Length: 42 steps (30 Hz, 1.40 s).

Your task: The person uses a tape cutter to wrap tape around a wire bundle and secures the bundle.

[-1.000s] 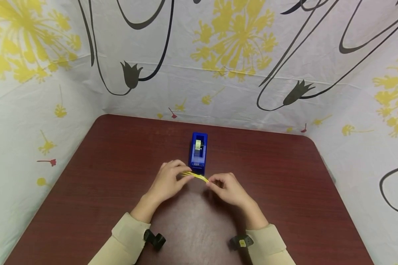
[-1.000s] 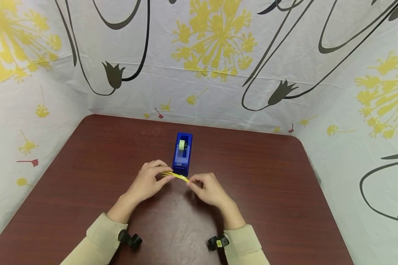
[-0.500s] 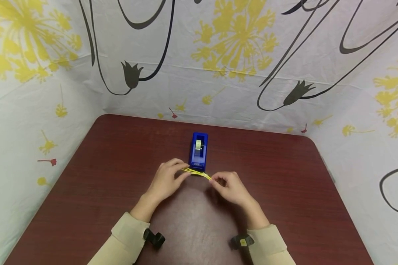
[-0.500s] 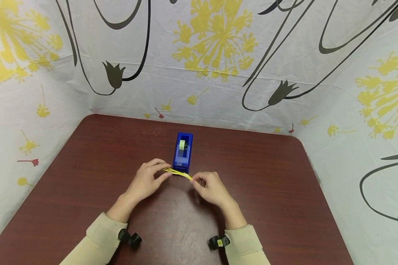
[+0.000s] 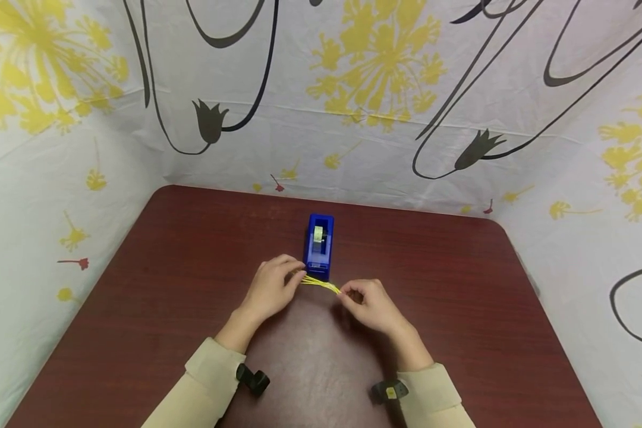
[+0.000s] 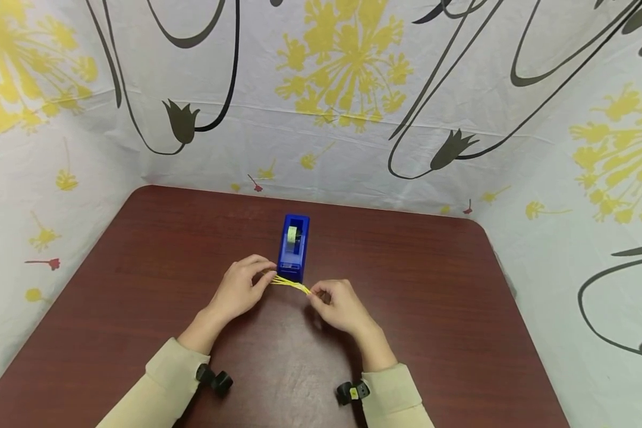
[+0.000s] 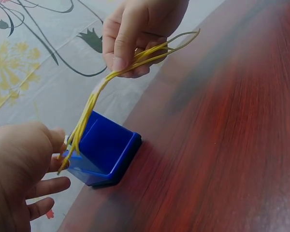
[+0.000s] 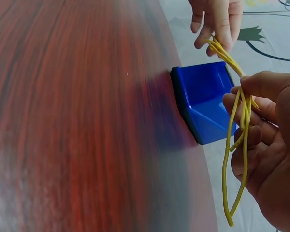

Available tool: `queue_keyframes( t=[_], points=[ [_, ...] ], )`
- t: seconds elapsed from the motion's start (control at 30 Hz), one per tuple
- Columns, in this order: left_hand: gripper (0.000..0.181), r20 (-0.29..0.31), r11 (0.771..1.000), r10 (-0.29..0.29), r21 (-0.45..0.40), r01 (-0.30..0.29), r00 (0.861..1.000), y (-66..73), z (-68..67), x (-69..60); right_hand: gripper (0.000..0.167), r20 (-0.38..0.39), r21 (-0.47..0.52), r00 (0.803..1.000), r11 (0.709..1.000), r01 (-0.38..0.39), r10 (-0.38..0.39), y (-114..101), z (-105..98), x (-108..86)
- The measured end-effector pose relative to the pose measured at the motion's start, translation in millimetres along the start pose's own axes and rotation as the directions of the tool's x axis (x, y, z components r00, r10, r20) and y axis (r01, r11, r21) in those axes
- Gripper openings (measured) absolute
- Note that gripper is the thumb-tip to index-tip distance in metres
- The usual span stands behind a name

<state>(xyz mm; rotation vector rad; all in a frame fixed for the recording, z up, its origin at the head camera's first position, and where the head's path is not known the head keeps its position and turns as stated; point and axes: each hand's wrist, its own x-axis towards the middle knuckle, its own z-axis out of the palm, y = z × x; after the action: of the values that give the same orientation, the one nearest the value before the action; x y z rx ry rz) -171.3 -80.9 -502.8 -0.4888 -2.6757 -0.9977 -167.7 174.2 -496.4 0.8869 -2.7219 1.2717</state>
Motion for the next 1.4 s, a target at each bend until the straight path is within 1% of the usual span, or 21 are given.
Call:
queue_keyframes(
  t=[0.17, 0.37, 0.5, 0.73, 0.8, 0.87, 0.93, 1.0, 1.03, 1.07, 1.1, 1.13, 1.2, 1.27, 1.3, 1.37, 1.4],
  points=[
    [0.023, 0.018, 0.999, -0.043, -0.004, 0.043, 0.999, -1.0, 5.1, 6.1, 0.005, 0.036, -0.006, 0.999, 1.0, -0.01, 0.01, 4, -2, -4.3],
    [0.027, 0.046, 0.999, -0.042, -0.011, 0.042, 0.998, -4.5, 13.8, 13.7, 0.005, 0.067, 0.018, 0.997, 1.0, 0.026, -0.027, 6, -9, -9.4],
    [0.027, 0.052, 0.999, -0.036, -0.016, 0.037, 0.998, -7.2, 15.9, 16.1, 0.005, 0.078, 0.095, 0.996, 0.995, 0.033, -0.04, 8, -16, -11.6],
    [0.029, 0.061, 0.999, -0.04, -0.014, 0.041, 0.997, -7.9, 16.7, 16.7, 0.006, 0.077, 0.218, 0.996, 0.976, 0.015, -0.032, 13, -27, -14.1],
    [0.029, 0.063, 0.999, -0.046, -0.012, 0.046, 0.997, -7.6, 16.7, 16.3, 0.007, 0.055, 0.25, 0.998, 0.968, 0.024, -0.039, 14, -30, -15.3],
    [0.029, 0.062, 0.999, -0.05, -0.013, 0.051, 0.997, -7.0, 16.4, 16.0, 0.009, 0.013, 0.273, 0.998, 0.961, 0.05, -0.056, 16, -31, -15.6],
    [0.03, 0.063, 0.999, -0.051, -0.011, 0.052, 0.997, -6.5, 15.9, 16.0, 0.011, -0.05, 0.275, 0.997, 0.959, 0.072, -0.061, 20, -32, -15.3],
    [0.03, 0.062, 0.999, -0.051, -0.01, 0.052, 0.997, -6.2, 15.5, 16.0, 0.012, -0.138, 0.254, 0.99, 0.964, 0.072, -0.037, 23, -31, -13.9],
    [0.03, 0.061, 0.999, -0.051, -0.011, 0.052, 0.997, -6.1, 15.5, 16.0, 0.012, -0.189, 0.237, 0.982, 0.97, 0.058, -0.012, 24, -30, -12.8],
    [0.03, 0.06, 0.999, -0.05, -0.01, 0.051, 0.997, -6.1, 15.4, 16.1, 0.011, -0.241, 0.21, 0.97, 0.977, 0.033, 0.019, 25, -29, -11.4],
    [0.03, 0.061, 0.999, -0.051, -0.009, 0.051, 0.997, -6.2, 15.4, 16.1, 0.011, -0.295, 0.19, 0.953, 0.982, -0.003, 0.06, 26, -27, -10.0],
    [0.03, 0.061, 0.999, -0.051, -0.01, 0.052, 0.997, -5.8, 15.1, 16.1, 0.01, -0.349, 0.167, 0.932, 0.985, -0.045, 0.101, 27, -26, -8.3],
    [0.029, 0.061, 0.999, -0.052, -0.01, 0.053, 0.997, -5.0, 14.7, 16.0, 0.009, -0.438, 0.121, 0.881, 0.982, -0.142, 0.181, 27, -23, -4.7],
    [0.03, 0.062, 0.998, -0.056, -0.007, 0.056, 0.997, -4.0, 14.4, 15.7, 0.009, -0.501, 0.065, 0.832, 0.97, -0.236, 0.236, 29, -21, -1.3],
    [0.03, 0.061, 0.998, -0.057, -0.006, 0.058, 0.996, -3.5, 14.2, 15.6, 0.01, -0.522, 0.047, 0.811, 0.958, -0.281, 0.264, 30, -20, 0.1],
    [0.03, 0.062, 0.998, -0.061, -0.002, 0.061, 0.996, -2.6, 14.4, 15.4, 0.011, -0.546, -0.012, 0.781, 0.93, -0.367, 0.301, 31, -17, 2.8],
    [0.03, 0.062, 0.998, -0.063, 0.001, 0.063, 0.996, -2.5, 14.7, 15.4, 0.012, -0.551, -0.041, 0.773, 0.915, -0.401, 0.314, 32, -16, 3.9]
  ],
)
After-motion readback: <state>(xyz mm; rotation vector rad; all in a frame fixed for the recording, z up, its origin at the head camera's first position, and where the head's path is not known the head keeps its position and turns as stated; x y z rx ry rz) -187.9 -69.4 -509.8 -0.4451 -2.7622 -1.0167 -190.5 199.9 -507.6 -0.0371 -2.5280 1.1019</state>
